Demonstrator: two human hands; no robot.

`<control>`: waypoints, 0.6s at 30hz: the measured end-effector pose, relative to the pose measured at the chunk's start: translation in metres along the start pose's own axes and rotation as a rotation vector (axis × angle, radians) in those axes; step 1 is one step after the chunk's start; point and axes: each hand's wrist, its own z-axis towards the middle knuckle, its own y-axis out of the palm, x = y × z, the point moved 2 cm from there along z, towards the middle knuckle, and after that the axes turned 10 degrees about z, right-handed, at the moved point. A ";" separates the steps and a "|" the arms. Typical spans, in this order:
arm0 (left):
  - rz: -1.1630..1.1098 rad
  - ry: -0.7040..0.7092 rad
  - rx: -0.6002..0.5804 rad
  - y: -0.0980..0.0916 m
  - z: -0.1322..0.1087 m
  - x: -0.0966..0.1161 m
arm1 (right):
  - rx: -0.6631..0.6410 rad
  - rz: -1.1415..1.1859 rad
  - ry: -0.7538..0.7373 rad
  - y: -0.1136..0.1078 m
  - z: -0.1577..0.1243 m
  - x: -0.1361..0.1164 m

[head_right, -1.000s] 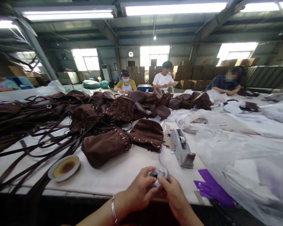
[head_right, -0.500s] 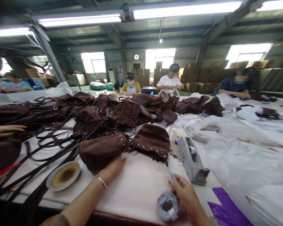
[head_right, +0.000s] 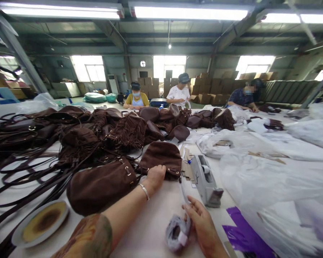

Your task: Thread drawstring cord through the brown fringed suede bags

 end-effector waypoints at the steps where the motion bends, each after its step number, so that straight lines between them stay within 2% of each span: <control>1: -0.012 0.003 0.017 -0.006 0.005 -0.001 | -0.030 0.021 -0.032 0.007 -0.002 -0.005; 3: -0.035 -0.008 0.089 -0.024 0.011 -0.002 | -0.135 0.007 -0.160 0.030 -0.008 -0.021; 5: -0.213 -0.079 0.226 -0.045 0.013 -0.005 | -0.260 -0.087 -0.356 0.057 -0.018 -0.041; 8: -0.880 -0.297 0.396 -0.063 0.004 -0.011 | -0.493 -0.330 -0.611 0.096 -0.040 -0.061; 10: -1.356 -0.418 0.381 -0.062 -0.010 -0.015 | -0.567 -0.451 -0.744 0.109 -0.053 -0.064; 12: -1.639 -0.479 0.336 -0.056 -0.030 -0.020 | -0.522 -0.495 -0.835 0.109 -0.059 -0.061; 14: -1.787 -0.516 0.300 -0.051 -0.053 -0.025 | -0.380 -0.509 -0.875 0.096 -0.056 -0.057; 16: -1.894 -0.563 0.292 -0.049 -0.072 -0.029 | -0.201 -0.527 -0.856 0.079 -0.046 -0.053; 18: -2.005 -0.618 0.315 -0.050 -0.084 -0.031 | -0.051 -0.543 -0.759 0.062 -0.032 -0.049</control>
